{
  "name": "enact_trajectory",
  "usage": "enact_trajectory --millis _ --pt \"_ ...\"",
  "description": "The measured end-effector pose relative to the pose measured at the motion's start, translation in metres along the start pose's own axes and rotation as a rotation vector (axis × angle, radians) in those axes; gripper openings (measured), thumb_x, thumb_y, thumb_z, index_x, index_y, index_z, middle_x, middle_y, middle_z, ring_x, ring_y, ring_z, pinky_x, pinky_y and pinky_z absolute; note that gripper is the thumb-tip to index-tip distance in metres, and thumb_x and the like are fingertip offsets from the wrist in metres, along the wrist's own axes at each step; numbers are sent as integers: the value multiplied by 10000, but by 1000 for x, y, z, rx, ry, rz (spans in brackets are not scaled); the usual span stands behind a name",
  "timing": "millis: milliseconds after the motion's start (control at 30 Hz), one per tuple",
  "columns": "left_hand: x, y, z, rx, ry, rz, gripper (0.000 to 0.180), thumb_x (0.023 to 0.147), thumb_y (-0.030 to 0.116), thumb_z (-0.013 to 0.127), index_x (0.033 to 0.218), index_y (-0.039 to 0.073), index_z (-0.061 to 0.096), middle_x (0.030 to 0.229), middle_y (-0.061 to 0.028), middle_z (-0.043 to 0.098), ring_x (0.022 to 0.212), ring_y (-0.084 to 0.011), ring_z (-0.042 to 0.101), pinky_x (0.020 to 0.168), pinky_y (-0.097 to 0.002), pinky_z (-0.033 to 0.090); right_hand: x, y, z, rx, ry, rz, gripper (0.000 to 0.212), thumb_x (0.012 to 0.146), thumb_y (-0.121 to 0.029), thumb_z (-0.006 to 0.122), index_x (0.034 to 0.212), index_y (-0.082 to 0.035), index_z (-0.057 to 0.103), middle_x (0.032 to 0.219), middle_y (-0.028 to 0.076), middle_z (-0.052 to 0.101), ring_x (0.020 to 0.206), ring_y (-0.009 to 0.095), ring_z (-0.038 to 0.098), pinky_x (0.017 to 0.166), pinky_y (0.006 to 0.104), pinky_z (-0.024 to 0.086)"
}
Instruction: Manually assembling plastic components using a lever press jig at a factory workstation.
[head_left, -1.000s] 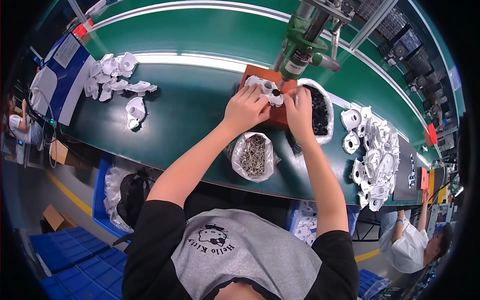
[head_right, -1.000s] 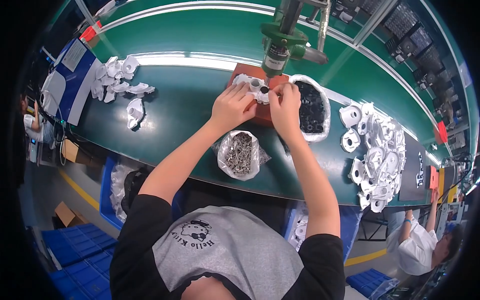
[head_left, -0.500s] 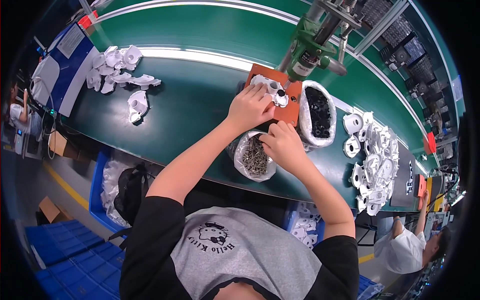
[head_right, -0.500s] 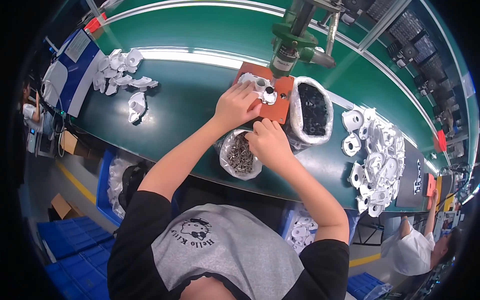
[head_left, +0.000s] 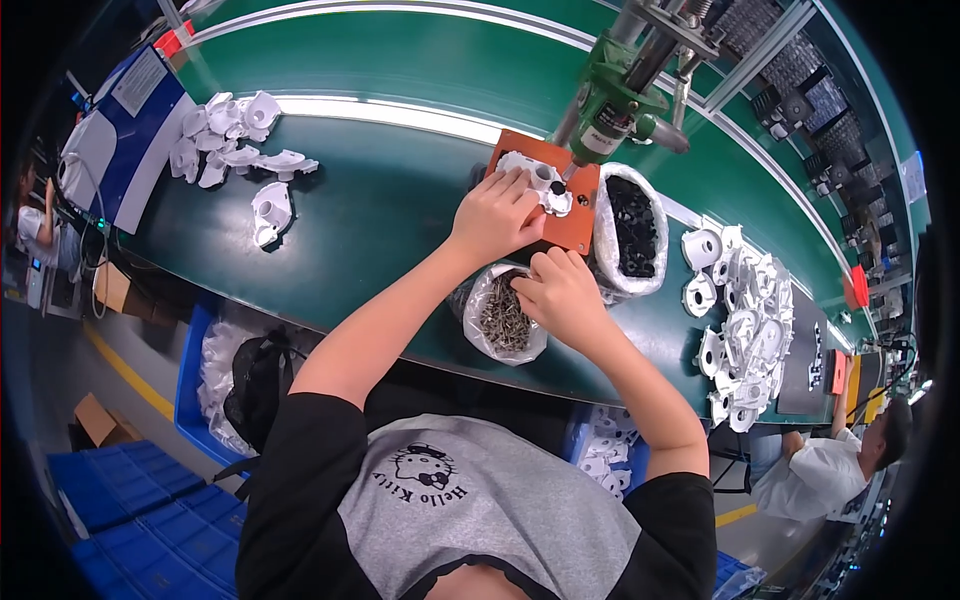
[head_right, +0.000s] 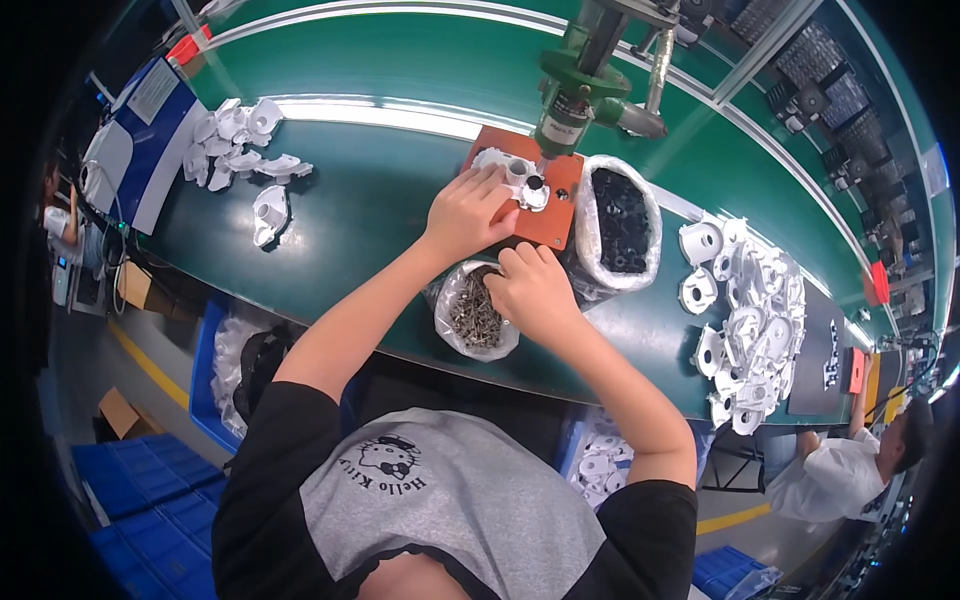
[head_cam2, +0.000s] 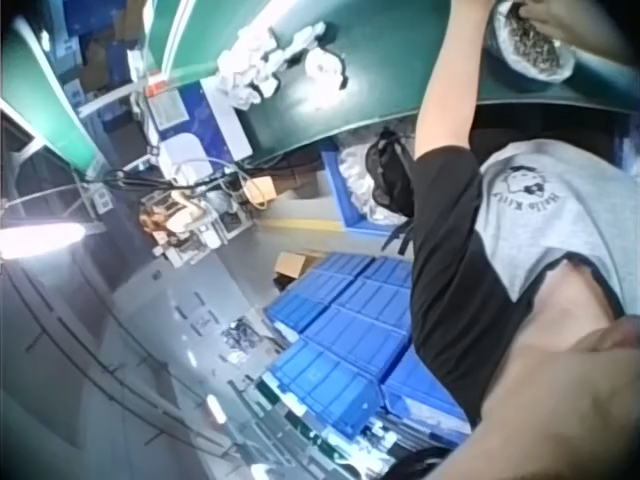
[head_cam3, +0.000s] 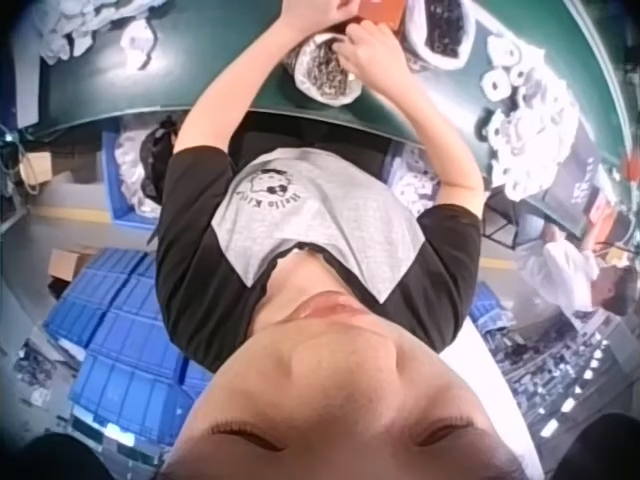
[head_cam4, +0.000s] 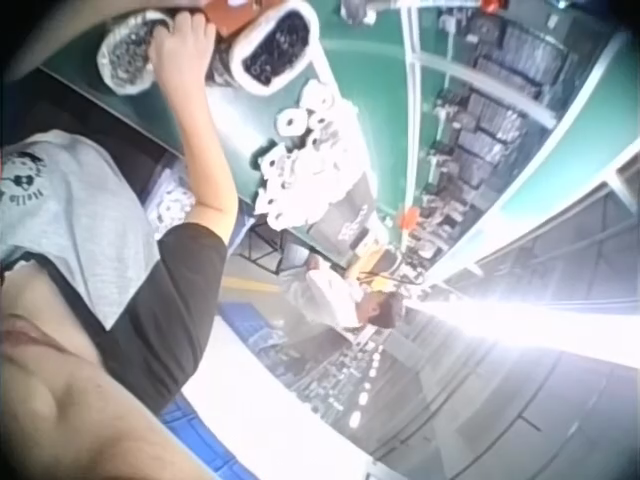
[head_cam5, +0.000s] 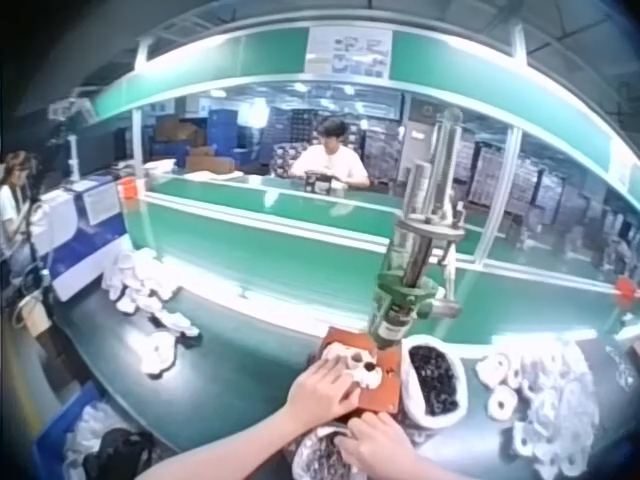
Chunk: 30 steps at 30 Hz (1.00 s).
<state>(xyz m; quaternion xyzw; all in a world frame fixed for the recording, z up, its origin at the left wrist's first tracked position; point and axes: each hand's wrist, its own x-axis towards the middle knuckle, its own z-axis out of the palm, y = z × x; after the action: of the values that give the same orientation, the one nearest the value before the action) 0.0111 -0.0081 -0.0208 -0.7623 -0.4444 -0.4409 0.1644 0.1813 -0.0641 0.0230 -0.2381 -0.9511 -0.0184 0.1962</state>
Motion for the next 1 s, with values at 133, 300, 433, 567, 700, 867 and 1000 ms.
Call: enact_trajectory --millis 133,300,433,567,700,867,1000 --pt "-1 0 0 -4 -30 -18 248 720 237 651 871 43 620 1097 -173 634 1033 -306 612 912 -414 478 1 -1 0 4 -14 4 132 655 -147 691 782 -110 693 728 13 457 733 178 466 671 319 364" --pt "1 1 0 -10 5 -4 209 723 229 631 807 41 598 1036 -199 648 987 -318 629 913 -408 482 2 1 -4 24 -28 -30 120 654 -150 693 765 -104 693 726 15 455 733 182 467 669 319 364" --pt "1 1 -1 -7 7 -2 209 721 228 632 807 40 600 1036 -198 649 985 -315 631 912 -408 484 3 1 0 4 -7 -47 87 642 -174 685 656 -111 626 744 24 447 774 190 469 692 321 373" --pt "2 2 -1 -10 11 -5 213 720 230 632 811 39 603 1033 -197 651 984 -316 632 914 -408 484 4 1 0 31 -35 -48 101 651 -147 692 734 -94 668 740 27 468 742 188 471 678 323 367" --pt "1 1 1 -11 7 -4 216 722 233 630 812 39 604 1037 -198 649 989 -316 631 915 -410 483 4 1 0 47 -30 -51 90 647 -128 688 722 -88 656 733 31 478 736 195 483 681 331 383" --pt "1 1 -1 -15 0 -3 219 725 239 629 812 41 599 1049 -198 645 997 -318 627 917 -410 482 9 17 -20 338 -69 64 67 704 -91 684 755 -51 671 699 75 538 687 241 549 628 369 448" --pt "-1 -1 -2 6 -29 -19 236 731 238 647 857 42 610 1095 -172 636 1034 -305 613 917 -413 475 16 64 -39 546 -86 425 95 753 -67 667 820 -2 681 782 91 601 673 181 560 627 284 438"
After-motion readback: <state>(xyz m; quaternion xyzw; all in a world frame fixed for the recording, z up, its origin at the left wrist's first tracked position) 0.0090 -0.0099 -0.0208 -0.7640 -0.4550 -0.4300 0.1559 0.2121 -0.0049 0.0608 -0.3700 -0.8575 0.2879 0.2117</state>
